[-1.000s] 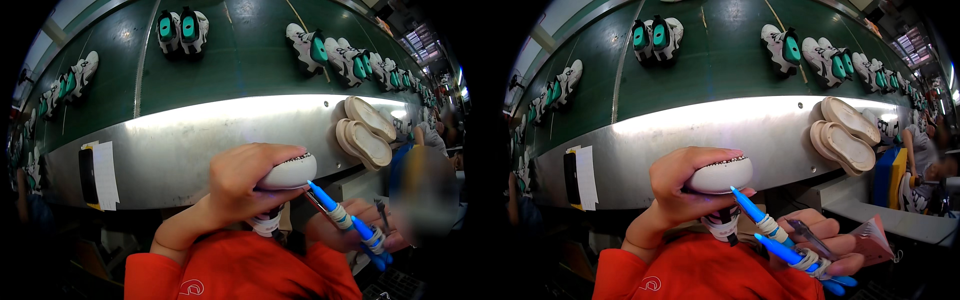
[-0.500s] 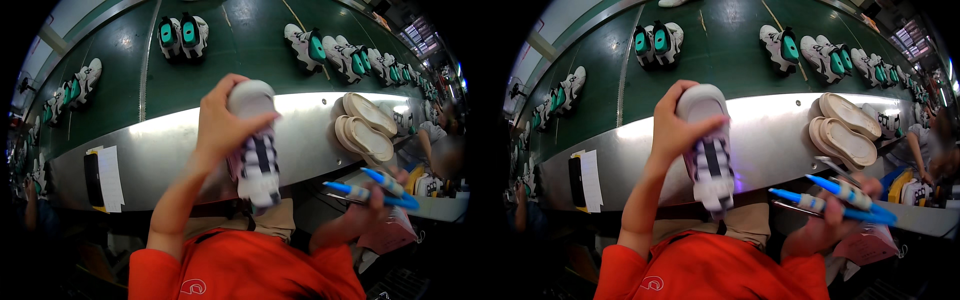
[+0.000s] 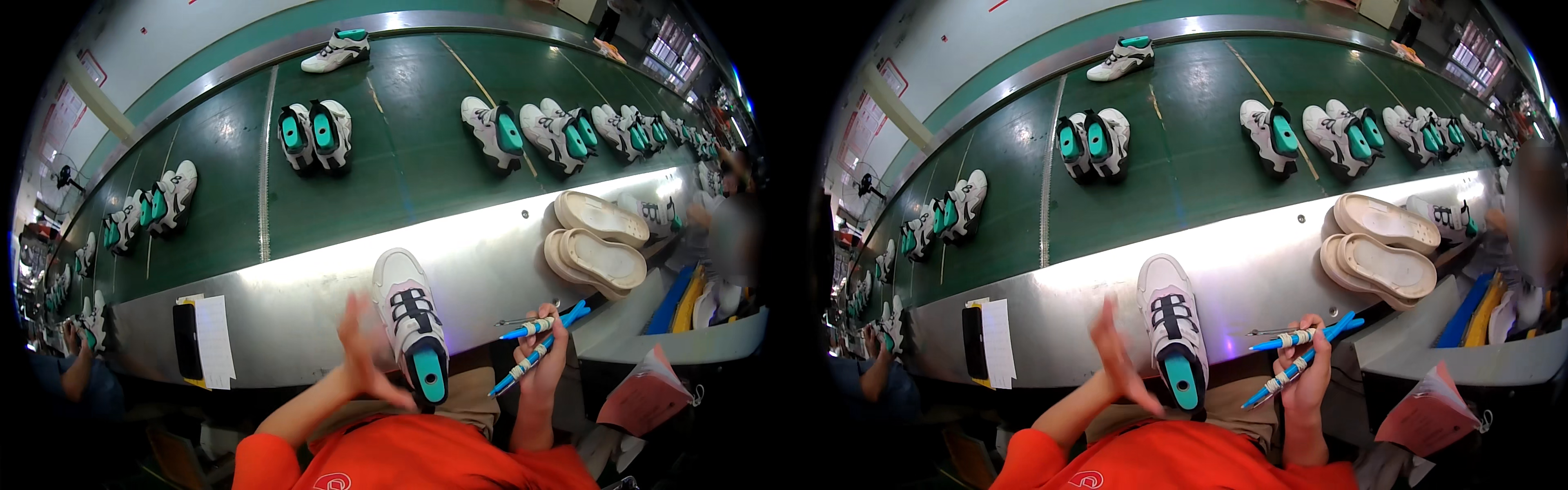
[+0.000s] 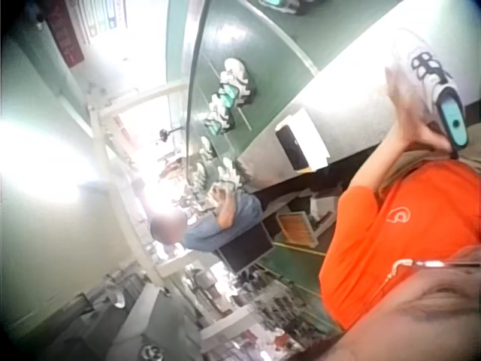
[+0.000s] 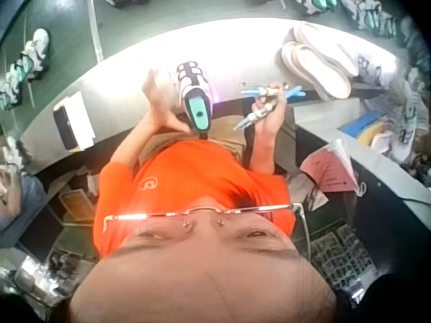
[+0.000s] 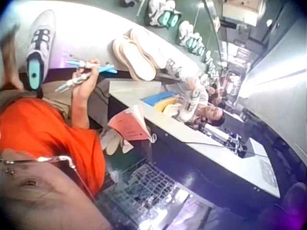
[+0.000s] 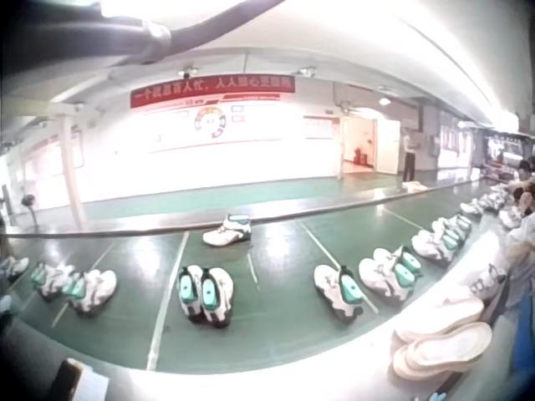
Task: The person picks up white sneakers with teal insoles from a conveyor belt and uses a blue-handled tool to manipulate the heel area of each shoe. The person handles the shoes one at a time, performing a repetitive adjustment or insertion action before placing them back on the belt.
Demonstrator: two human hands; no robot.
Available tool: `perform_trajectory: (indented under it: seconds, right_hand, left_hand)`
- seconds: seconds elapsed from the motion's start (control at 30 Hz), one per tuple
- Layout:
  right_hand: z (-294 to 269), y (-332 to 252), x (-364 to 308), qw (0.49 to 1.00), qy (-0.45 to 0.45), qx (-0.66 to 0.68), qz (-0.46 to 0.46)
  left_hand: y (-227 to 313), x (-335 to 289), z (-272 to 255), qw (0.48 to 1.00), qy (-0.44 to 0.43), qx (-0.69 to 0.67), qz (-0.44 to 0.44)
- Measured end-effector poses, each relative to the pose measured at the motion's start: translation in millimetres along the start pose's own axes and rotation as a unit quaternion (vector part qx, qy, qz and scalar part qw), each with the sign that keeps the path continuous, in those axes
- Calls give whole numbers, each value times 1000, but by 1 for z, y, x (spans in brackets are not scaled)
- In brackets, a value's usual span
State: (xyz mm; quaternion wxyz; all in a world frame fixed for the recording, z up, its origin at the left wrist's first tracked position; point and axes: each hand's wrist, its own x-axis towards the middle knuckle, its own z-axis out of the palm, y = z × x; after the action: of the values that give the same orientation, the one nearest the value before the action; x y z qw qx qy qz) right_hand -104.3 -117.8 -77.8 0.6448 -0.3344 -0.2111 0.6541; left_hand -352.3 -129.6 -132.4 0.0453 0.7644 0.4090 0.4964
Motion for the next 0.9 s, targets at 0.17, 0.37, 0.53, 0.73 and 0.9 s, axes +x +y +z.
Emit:
perform_trajectory:
  seconds: [0.17, 0.37, 0.53, 0.73, 0.9]
  right_hand:
    - [2, 3, -2, 999, -21, -33, -18]
    - [31, -10, -15, 991, -50, -82, -94]
    - [44, -28, -30, 952, -137, -211, -174]
    - [76, -35, -55, 932, -251, -193, -176]
    - [78, -22, -44, 901, -337, -179, -207]
  left_hand:
    - [9, -25, 17, 892, -47, 208, 397]
    - [12, -1, 3, 970, -64, 23, 234]
    - [57, 83, -54, 973, -73, -216, -41]
    - [64, 87, -61, 968, -58, -235, -64]
    - [60, 84, -64, 968, -60, -233, -69]
